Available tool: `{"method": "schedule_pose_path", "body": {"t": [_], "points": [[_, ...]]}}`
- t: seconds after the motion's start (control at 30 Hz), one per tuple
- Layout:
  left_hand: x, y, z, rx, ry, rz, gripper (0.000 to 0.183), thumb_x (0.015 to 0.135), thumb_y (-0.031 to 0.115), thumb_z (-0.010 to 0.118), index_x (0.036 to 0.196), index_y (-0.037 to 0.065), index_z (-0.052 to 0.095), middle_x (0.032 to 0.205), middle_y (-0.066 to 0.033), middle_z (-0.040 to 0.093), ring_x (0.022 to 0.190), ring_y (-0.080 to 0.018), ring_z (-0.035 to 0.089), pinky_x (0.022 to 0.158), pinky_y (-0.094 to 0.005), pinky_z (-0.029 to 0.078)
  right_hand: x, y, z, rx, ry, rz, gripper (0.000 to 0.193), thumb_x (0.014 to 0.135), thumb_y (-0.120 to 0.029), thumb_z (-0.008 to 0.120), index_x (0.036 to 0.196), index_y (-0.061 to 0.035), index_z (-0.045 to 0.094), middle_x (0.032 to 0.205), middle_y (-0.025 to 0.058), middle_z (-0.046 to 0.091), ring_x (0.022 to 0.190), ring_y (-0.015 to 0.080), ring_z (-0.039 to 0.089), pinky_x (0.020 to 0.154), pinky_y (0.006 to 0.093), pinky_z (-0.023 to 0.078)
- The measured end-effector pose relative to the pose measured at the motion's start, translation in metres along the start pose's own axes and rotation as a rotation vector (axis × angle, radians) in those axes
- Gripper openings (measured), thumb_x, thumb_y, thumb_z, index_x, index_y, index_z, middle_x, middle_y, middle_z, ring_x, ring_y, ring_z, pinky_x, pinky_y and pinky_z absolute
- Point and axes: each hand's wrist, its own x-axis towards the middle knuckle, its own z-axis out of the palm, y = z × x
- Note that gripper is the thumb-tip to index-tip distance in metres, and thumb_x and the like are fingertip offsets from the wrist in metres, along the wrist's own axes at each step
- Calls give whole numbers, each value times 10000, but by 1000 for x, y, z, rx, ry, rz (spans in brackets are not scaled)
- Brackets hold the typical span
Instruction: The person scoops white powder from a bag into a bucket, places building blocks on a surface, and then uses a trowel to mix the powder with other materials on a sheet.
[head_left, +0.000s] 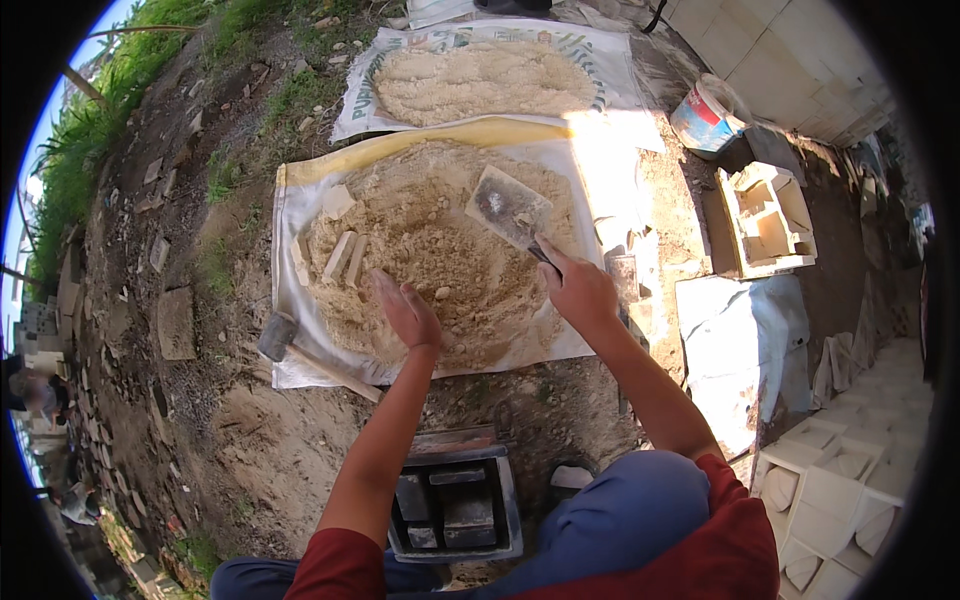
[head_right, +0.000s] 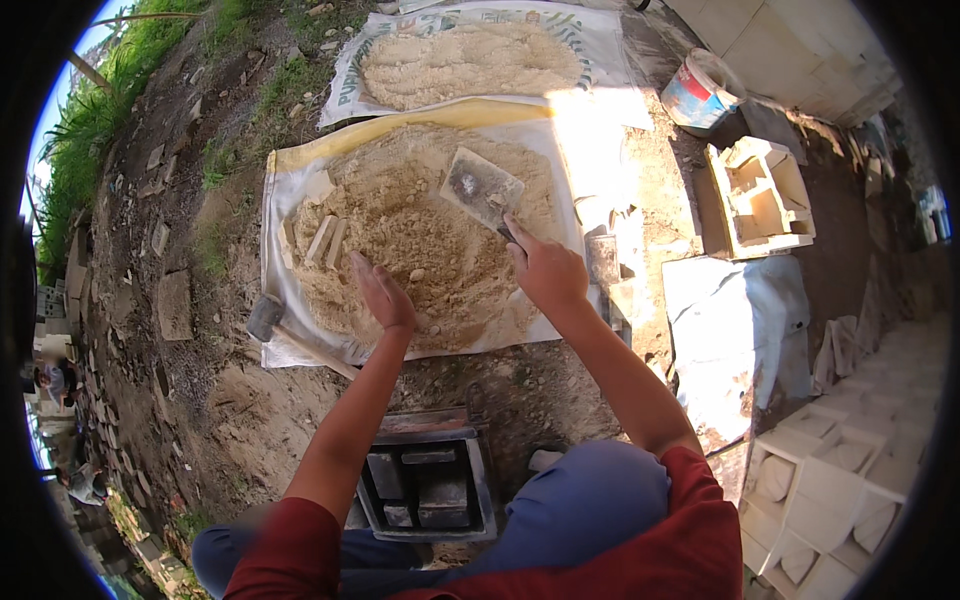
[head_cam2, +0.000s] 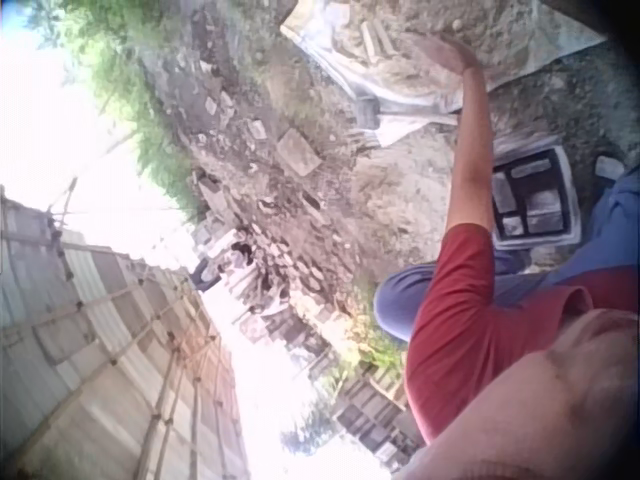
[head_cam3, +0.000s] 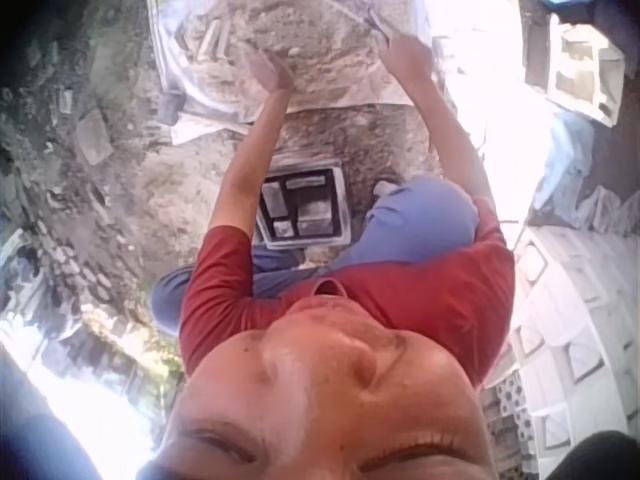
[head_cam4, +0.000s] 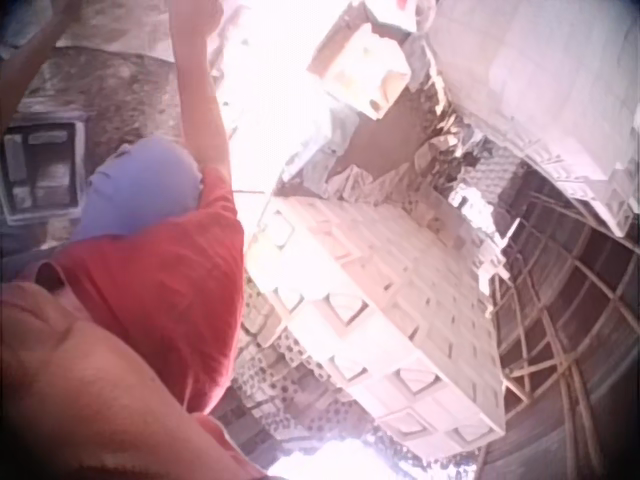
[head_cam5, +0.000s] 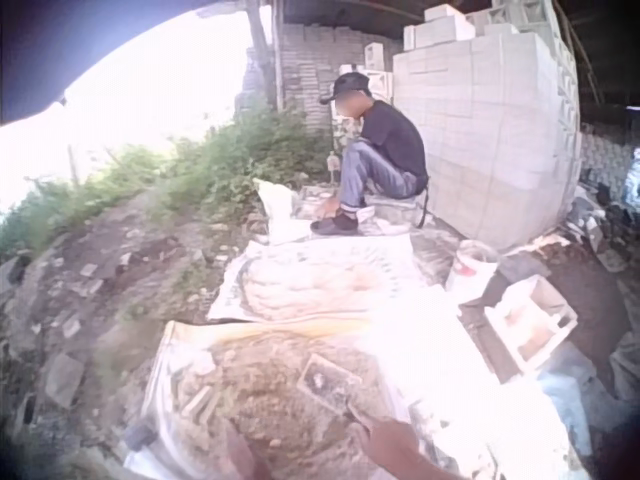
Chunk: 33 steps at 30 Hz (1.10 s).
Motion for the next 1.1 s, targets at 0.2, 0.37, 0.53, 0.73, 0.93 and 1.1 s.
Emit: {"method": "schedule_pose_path", "body": {"t": [0.2,0.37,0.53,0.73,0.93,1.1], "points": [[2,10,15,17,-27,43,879,1123,632,188,1671,-49,275,1746,-250,270,1632,-404,217,1332,-478,128,29,47,14,-16,59,198,518,1096,-393,531,1610,-372,478,944,193,745,852,369,749,764,505,600],[4,-1,-4,-72,-85,89,892,1120,638,166,1666,-57,284,1744,-264,265,1635,-416,205,1333,-490,101,7,-7,44,-12,-48,59,540,1097,-390,529,1630,-337,455,838,188,747,769,394,748,689,518,594],[1,-21,-30,-143,-129,230,837,1137,586,164,1677,-45,266,1756,-259,238,1650,-409,167,1334,-507,68,-17,-59,66,116,1,-165,531,1092,-382,569,1614,-324,488,775,169,726,711,384,732,655,521,581],[11,-19,-27,-221,-167,145,811,1142,557,193,1693,-38,216,1779,-247,169,1658,-402,139,1336,-495,64,-3,-64,54,109,8,-252,544,1066,-353,621,1599,-350,512,838,141,725,714,356,726,655,502,585],[24,-18,-45,60,-408,368,796,1146,531,214,1705,-33,157,1797,-232,96,1665,-389,105,1338,-469,86,-16,-72,37,-22,202,-355,605,1037,-311,679,1607,-402,497,775,70,628,618,280,675,599,443,581],[24,-33,-78,-120,-482,298,779,1147,509,233,1706,-29,158,1795,-235,103,1665,-387,108,1337,-462,100,-21,-87,16,-63,230,-390,630,1023,-306,699,1609,-406,491,768,74,619,614,276,669,591,431,579]]}}
